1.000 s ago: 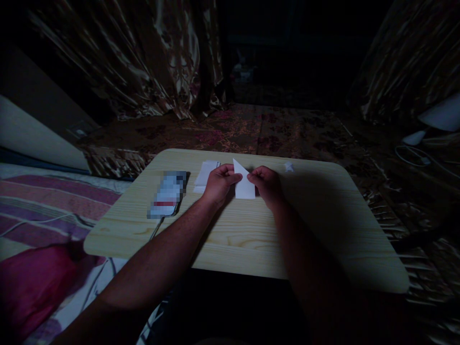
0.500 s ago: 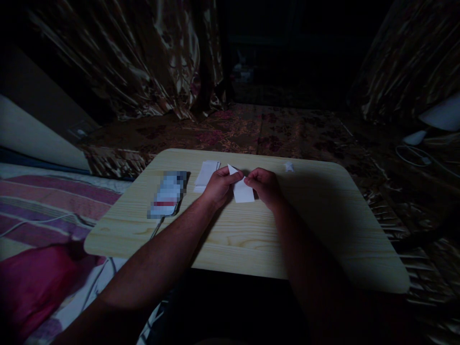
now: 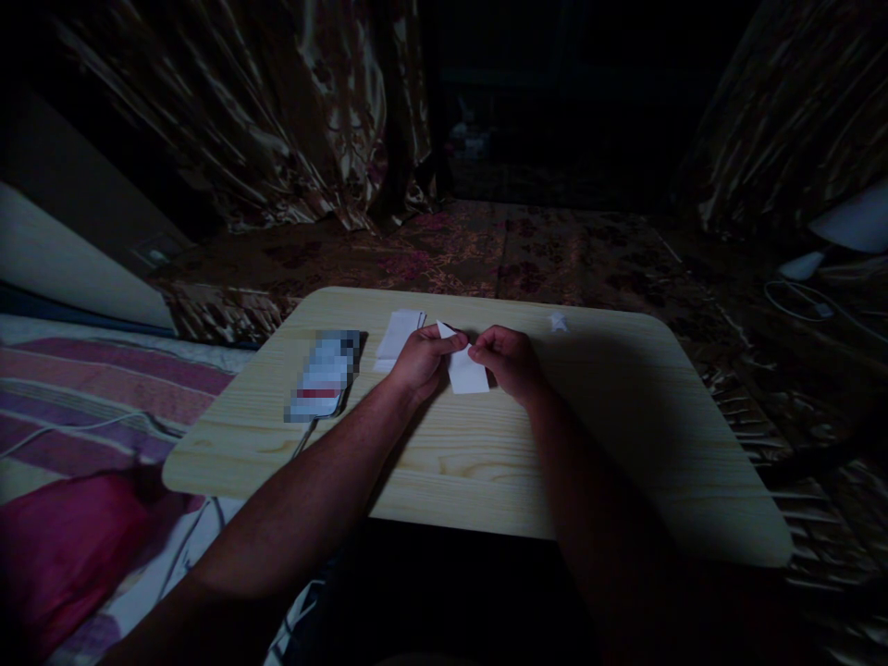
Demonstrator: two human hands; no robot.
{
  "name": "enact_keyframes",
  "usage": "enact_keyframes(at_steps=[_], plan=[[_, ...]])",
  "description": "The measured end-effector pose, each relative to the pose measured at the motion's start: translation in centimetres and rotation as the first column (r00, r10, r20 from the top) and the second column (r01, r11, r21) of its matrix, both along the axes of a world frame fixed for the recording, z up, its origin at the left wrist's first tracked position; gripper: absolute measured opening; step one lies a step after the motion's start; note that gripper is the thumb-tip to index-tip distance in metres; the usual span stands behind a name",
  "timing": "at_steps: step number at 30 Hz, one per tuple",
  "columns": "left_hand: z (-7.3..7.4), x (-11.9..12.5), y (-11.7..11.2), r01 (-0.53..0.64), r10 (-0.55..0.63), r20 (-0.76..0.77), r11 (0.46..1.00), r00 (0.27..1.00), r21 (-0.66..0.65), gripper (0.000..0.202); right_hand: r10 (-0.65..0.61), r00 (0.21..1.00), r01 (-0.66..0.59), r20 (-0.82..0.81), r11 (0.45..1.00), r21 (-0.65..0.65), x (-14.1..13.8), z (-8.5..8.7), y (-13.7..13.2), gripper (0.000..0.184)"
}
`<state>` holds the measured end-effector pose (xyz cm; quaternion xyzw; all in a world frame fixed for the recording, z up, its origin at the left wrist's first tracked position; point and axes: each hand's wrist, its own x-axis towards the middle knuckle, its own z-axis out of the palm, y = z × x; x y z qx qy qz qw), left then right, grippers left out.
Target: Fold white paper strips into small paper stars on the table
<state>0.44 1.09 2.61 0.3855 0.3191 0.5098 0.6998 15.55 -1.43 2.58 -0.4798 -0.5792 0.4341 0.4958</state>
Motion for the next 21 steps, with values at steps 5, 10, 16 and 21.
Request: enact_keyframes(at_steps=[5,10,16,21], plan=[[-0.28,-0.07,0.16,-0.003,0.003,-0.001,0.999,1.0,0.032,0.018,0.01,1.0,-0.01,-0.007,1.0,0.009,0.0,-0.17,0.08,0.021],[-0.57,0.01,0.44,-0.022,0.022,-0.023,0.999,0.999,0.039,0.02,0.007,1.0,-0.007,0.02,1.0,0.002,-0.1,-0.07,-0.01,0.023],[-0.64,0.08,0.45,-0.034,0.035,-0.031,0.999,0.999,0.04,0.02,0.013,1.0,-0.013,0.009,1.0,0.004,-0.05,-0.21,-0.01,0.021],[-0.45,0.08,0.21,-0.03,0.031,-0.039,0.999,0.999,0.024,0.023,0.0,1.0,0.0,-0.01,1.0,0.008,0.02,-0.28,0.12,0.02]])
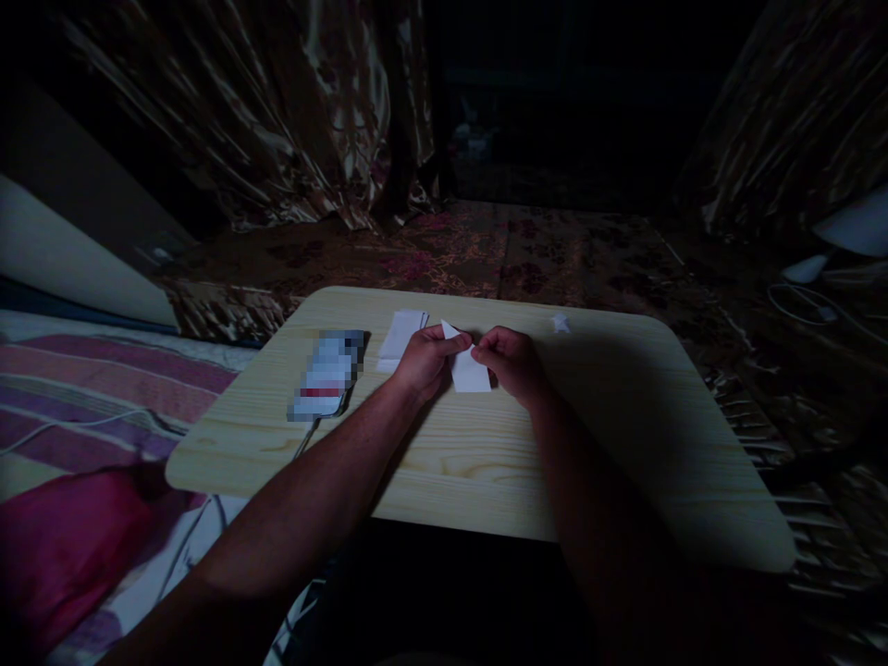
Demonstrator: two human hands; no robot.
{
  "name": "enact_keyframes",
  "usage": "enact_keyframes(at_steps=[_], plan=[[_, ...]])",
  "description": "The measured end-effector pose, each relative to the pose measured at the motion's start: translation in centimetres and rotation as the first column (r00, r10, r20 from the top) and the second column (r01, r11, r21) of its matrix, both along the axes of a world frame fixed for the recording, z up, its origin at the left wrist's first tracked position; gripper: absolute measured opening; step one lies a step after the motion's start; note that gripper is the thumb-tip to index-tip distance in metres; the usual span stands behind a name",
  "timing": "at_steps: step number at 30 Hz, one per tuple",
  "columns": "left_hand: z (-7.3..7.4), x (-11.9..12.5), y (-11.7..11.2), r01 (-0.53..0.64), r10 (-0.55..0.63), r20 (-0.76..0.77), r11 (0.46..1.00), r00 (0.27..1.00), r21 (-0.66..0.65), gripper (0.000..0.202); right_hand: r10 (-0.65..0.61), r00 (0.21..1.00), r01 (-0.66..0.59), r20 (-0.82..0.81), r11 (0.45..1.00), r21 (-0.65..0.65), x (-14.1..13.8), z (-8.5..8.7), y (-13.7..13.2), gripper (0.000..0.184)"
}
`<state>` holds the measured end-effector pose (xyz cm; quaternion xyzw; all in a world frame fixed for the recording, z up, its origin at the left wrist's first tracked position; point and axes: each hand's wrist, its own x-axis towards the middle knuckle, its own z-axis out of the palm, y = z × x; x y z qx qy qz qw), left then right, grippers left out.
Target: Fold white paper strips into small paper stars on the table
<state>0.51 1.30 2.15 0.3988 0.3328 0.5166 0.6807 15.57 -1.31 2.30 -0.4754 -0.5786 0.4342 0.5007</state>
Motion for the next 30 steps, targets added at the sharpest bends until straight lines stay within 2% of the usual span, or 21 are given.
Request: enact_keyframes(at_steps=[9,21,30], plan=[[0.0,-0.02,0.1,-0.053,0.053,0.02,0.999,0.998,-0.003,0.026,-0.011,1.0,0.011,-0.015,1.0,0.012,0.09,-0.02,0.03,0.018],[-0.39,0.27,0.05,-0.072,0.073,-0.018,0.996,0.997,0.061,0.025,-0.05,0.998,0.05,0.029,0.999,0.017,0.01,-0.2,0.35,0.013],[-0.13,0.2,-0.04,-0.005,0.005,-0.004,1.0,1.0,0.024,0.025,0.025,0.999,-0.028,0.041,0.997,0.071,0.35,-0.27,0.16,0.016]])
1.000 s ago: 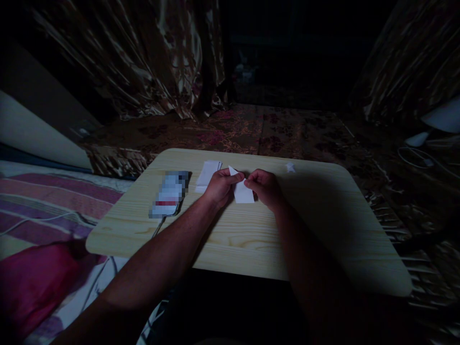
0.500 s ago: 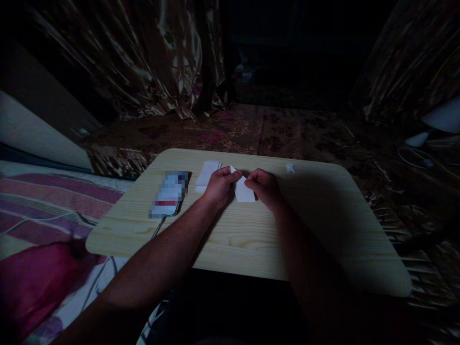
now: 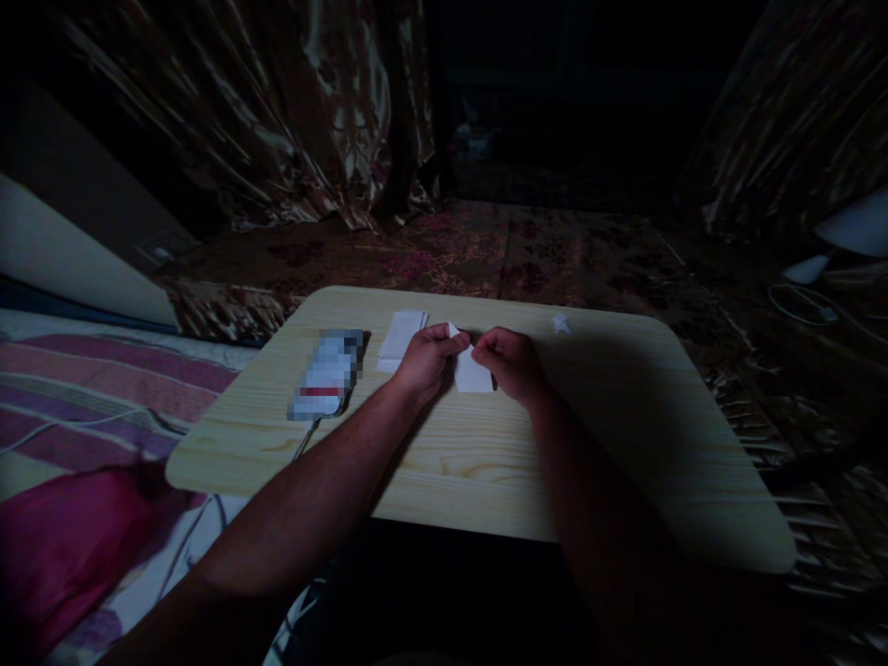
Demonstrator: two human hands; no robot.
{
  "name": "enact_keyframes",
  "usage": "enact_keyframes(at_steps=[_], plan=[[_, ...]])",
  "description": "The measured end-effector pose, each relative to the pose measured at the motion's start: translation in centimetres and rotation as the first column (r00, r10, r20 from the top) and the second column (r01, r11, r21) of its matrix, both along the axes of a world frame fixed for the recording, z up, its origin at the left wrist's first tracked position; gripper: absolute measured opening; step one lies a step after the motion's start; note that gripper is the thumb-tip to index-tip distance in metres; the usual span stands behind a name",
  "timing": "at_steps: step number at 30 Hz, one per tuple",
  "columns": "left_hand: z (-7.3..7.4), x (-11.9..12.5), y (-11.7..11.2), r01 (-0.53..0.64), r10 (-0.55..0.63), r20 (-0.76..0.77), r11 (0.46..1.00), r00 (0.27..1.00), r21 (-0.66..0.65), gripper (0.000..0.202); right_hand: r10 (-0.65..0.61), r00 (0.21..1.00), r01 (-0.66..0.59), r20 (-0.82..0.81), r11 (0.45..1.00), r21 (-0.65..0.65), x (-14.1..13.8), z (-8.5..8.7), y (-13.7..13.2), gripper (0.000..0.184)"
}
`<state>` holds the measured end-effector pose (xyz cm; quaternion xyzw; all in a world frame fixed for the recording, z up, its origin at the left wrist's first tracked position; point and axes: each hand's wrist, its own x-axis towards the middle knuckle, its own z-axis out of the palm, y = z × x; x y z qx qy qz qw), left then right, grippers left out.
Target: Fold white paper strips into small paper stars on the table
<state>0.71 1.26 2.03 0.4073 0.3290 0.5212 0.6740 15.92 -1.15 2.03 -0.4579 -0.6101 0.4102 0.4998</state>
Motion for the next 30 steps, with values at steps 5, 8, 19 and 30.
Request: enact_keyframes(at_steps=[5,8,19,30], plan=[[-0.06,0.11,-0.03,-0.005,0.005,0.005,1.0,1.0,-0.024,0.026,0.022,1.0,-0.022,0.013,1.0,-0.003,0.03,0.07,0.02,0.017],[-0.04,0.12,-0.01,-0.02,0.02,-0.001,0.999,1.0,-0.029,0.027,0.018,1.0,-0.017,0.022,1.0,-0.005,0.01,0.18,-0.04,0.017],[-0.14,0.1,0.09,-0.045,0.045,0.005,0.999,0.999,-0.009,0.028,-0.064,0.998,0.065,0.018,0.997,-0.038,-0.48,0.37,-0.14,0.015],[-0.17,0.17,0.04,-0.005,0.005,0.041,1.0,0.999,0.013,0.021,-0.031,0.998,0.032,0.061,0.999,-0.013,-0.3,0.45,-0.39,0.017]])
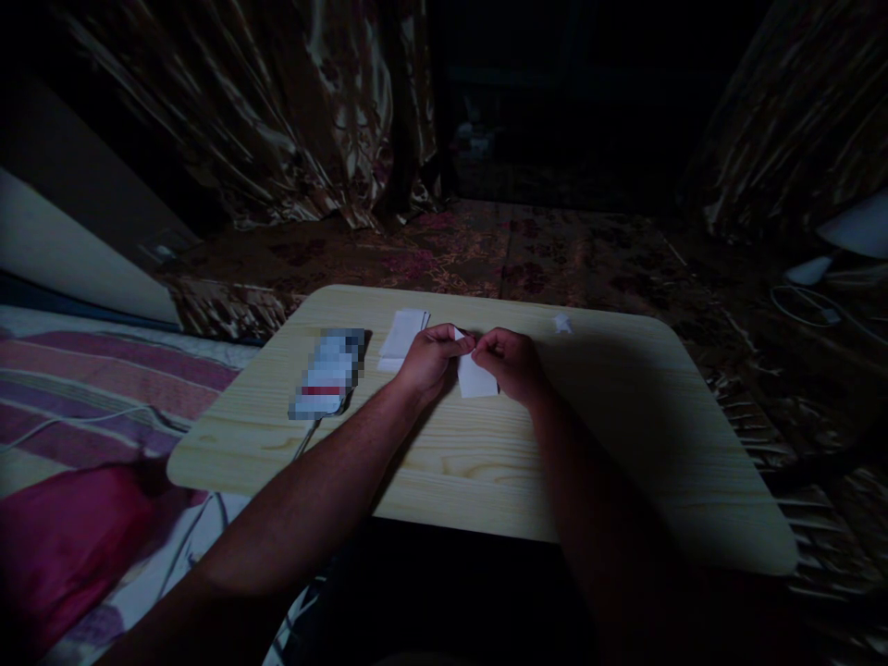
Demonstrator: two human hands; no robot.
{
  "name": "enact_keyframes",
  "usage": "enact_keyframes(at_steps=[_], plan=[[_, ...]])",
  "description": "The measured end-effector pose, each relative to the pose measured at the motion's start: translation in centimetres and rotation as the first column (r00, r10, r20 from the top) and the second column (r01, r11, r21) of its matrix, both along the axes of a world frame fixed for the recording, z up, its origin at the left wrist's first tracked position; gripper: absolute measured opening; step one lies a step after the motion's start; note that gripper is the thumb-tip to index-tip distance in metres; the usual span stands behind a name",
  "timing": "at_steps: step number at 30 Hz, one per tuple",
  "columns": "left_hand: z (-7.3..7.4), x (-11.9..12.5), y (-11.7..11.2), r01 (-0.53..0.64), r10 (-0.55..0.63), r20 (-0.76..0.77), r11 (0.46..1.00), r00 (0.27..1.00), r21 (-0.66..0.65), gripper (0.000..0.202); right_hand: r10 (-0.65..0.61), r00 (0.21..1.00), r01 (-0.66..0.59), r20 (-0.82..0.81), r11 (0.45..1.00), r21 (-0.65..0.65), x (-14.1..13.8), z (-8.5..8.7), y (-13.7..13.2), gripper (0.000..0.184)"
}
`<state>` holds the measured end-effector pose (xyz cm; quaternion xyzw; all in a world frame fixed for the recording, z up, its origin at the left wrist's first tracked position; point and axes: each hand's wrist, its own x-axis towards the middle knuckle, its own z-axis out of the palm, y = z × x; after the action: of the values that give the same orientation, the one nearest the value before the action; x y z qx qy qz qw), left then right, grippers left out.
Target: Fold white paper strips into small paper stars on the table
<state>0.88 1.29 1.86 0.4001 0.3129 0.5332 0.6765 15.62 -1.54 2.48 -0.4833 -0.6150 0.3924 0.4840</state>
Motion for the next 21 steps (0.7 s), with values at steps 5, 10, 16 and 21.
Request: enact_keyframes(at_steps=[5,10,16,21], plan=[[0.17,0.06,-0.2,-0.019,0.018,-0.025,1.0,1.0,-0.006,0.022,-0.041,0.999,0.042,0.008,0.999,-0.011,0.05,-0.01,0.1,0.015],[0.51,-0.09,-0.16,-0.07,0.07,0.006,0.997,0.997,-0.035,0.022,-0.074,0.997,0.075,0.02,0.997,-0.025,0.0,0.01,0.21,0.014],[0.59,-0.26,0.09,-0.061,0.063,0.062,0.998,0.996,-0.026,0.019,-0.041,0.999,0.041,0.027,0.999,-0.021,0.06,0.04,0.15,0.013],[0.55,-0.3,0.2,-0.061,0.064,0.077,0.998,0.995,-0.034,0.019,-0.029,0.999,0.029,0.013,0.999,-0.021,-0.02,0.08,0.06,0.013]])
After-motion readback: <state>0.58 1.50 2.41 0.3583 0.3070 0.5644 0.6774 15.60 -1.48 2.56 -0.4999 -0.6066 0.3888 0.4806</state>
